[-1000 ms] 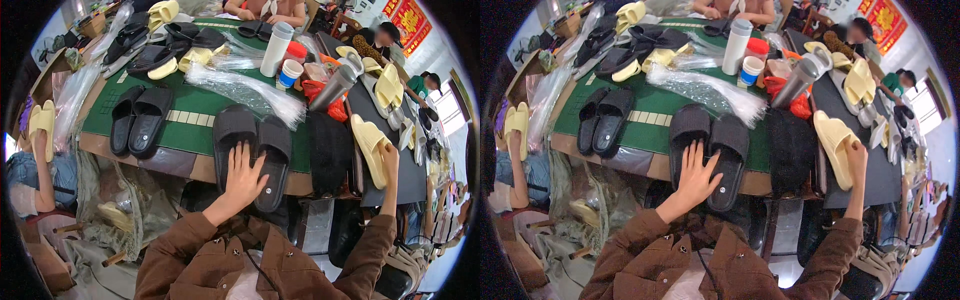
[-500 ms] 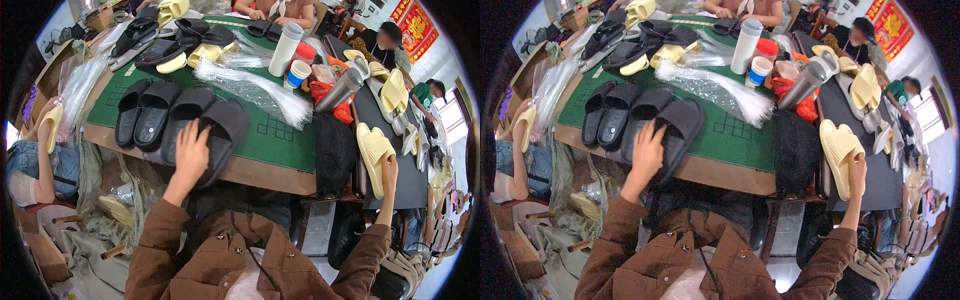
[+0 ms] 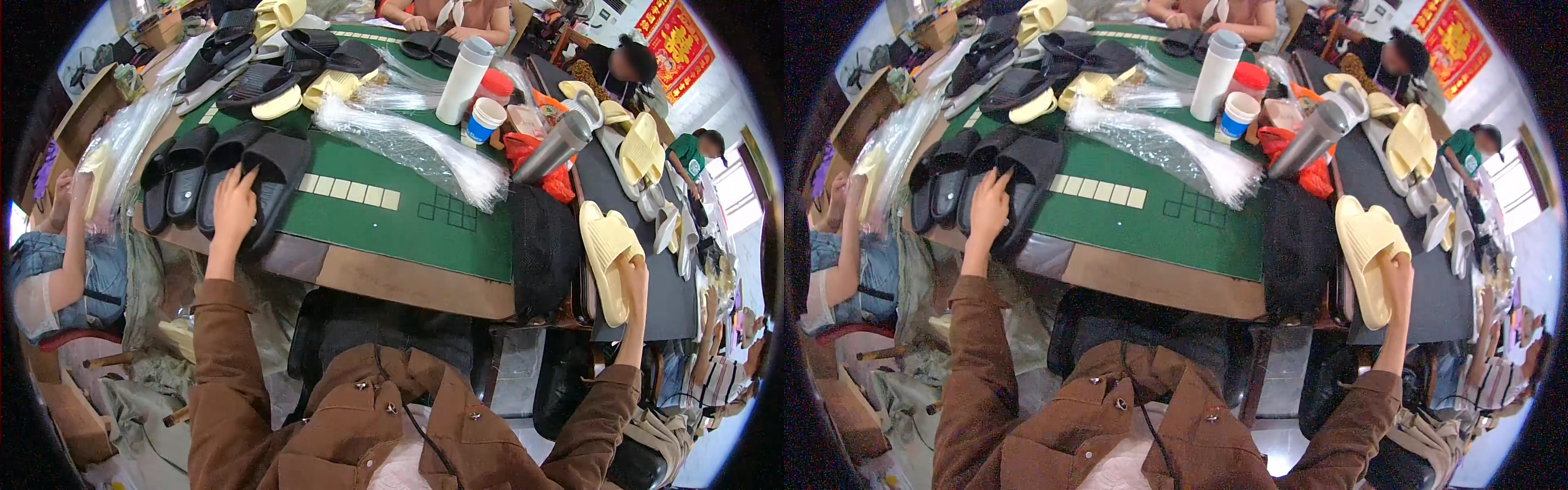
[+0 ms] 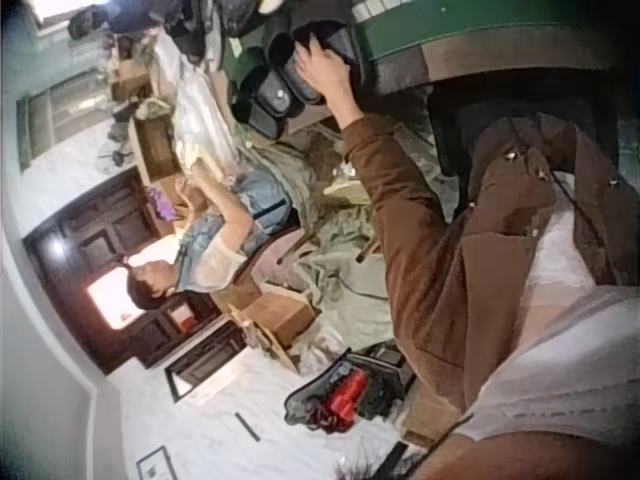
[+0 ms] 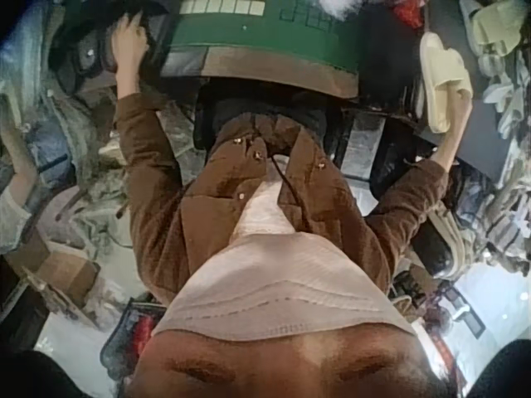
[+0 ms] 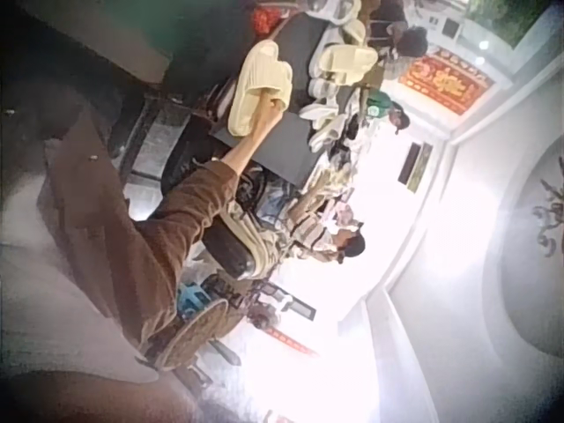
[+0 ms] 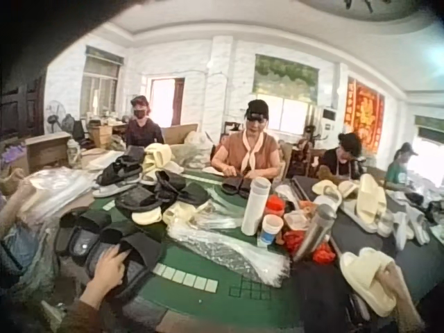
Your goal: The person assembles slipper pairs by inserting a thin white strap into the slots of black, yellow, and white slipper soles. They handle the slippers one at a time, aligning the strap and pressing it into place, then set the completed pairs aside on the table.
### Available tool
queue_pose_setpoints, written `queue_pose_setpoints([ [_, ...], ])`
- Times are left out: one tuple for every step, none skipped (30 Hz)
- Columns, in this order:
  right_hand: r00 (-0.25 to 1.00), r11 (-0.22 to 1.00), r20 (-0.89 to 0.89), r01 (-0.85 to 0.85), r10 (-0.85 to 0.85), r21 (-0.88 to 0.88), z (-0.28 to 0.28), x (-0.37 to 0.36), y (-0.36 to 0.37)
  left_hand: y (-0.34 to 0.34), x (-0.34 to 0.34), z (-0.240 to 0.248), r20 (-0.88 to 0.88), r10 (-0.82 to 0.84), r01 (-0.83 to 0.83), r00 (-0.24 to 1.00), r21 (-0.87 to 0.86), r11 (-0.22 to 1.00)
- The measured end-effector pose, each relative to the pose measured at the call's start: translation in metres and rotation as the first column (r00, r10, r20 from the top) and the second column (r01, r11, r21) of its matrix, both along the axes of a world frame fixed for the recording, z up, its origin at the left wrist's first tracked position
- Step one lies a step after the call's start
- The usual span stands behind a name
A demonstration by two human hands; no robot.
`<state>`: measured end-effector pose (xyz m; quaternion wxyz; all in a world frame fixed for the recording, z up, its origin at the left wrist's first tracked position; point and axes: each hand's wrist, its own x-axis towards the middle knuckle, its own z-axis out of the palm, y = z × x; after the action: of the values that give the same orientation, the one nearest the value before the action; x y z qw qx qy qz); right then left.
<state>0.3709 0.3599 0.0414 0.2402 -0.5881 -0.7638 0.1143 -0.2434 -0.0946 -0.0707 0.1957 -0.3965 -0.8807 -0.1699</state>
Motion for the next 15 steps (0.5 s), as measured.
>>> queue_pose_setpoints([
  [1.0,0.999,0.003,0.001,-0.001,0.033,0.0,-0.007,-0.007,-0.004,-0.008,-0.002,0.006,0.05,-0.05,0.999,-0.046,0.998],
  [1.0,0.998,0.008,0.006,-0.007,0.067,0.002,-0.015,-0.018,-0.006,-0.01,-0.002,0.014,0.07,-0.069,0.997,-0.052,0.996],
  [1.0,0.997,0.024,0.002,-0.004,0.074,0.007,-0.021,-0.028,-0.004,-0.008,0.003,0.01,0.083,-0.082,0.997,-0.057,0.995],
  [0.999,0.998,0.045,-0.018,0.015,0.061,0.008,-0.023,-0.033,-0.002,-0.004,0.007,0.005,0.096,-0.096,0.995,-0.062,0.993],
  [0.997,0.998,0.066,-0.036,0.033,0.049,0.01,-0.025,-0.037,0.0,0.0,0.007,-0.022,0.089,-0.089,0.996,-0.009,0.996],
  [0.995,0.998,0.085,-0.056,0.052,0.035,0.011,-0.026,-0.042,0.001,0.005,0.007,-0.05,0.084,-0.082,0.995,0.044,0.996],
  [0.993,0.993,0.026,-0.116,0.115,0.038,0.009,-0.03,-0.048,0.003,0.011,0.008,-0.078,0.081,-0.073,0.994,0.097,0.993],
  [0.993,0.992,-0.02,-0.12,0.12,-0.041,0.009,-0.04,-0.058,0.002,0.02,0.013,-0.077,0.06,-0.047,0.995,0.163,0.986],
  [0.978,0.981,-0.081,-0.191,0.192,0.018,0.007,-0.053,-0.073,0.004,0.033,0.021,-0.074,0.035,-0.018,0.997,0.229,0.973],
  [0.956,0.964,-0.134,-0.252,0.261,0.083,0.005,-0.067,-0.09,0.01,0.047,0.027,-0.069,0.005,0.016,0.998,0.297,0.955],
  [0.964,0.968,-0.105,-0.237,0.245,0.077,0.01,-0.083,-0.108,0.014,0.063,0.038,-0.102,-0.028,0.06,0.994,0.333,0.941],
  [0.971,0.973,-0.075,-0.221,0.226,0.073,0.012,-0.098,-0.124,0.021,0.074,0.039,-0.049,-0.105,0.115,0.993,0.369,0.922],
  [0.964,0.968,-0.101,-0.24,0.246,0.074,0.01,-0.109,-0.133,0.026,0.083,0.042,-0.004,-0.179,0.165,0.984,0.404,0.9],
  [0.956,0.96,-0.096,-0.271,0.277,0.065,0.011,-0.125,-0.146,0.031,0.092,0.046,0.037,-0.254,0.212,0.967,0.441,0.872],
  [0.898,0.92,-0.204,-0.375,0.39,0.11,0.015,-0.144,-0.165,0.037,0.104,0.048,0.096,-0.312,0.232,0.945,0.474,0.849],
])
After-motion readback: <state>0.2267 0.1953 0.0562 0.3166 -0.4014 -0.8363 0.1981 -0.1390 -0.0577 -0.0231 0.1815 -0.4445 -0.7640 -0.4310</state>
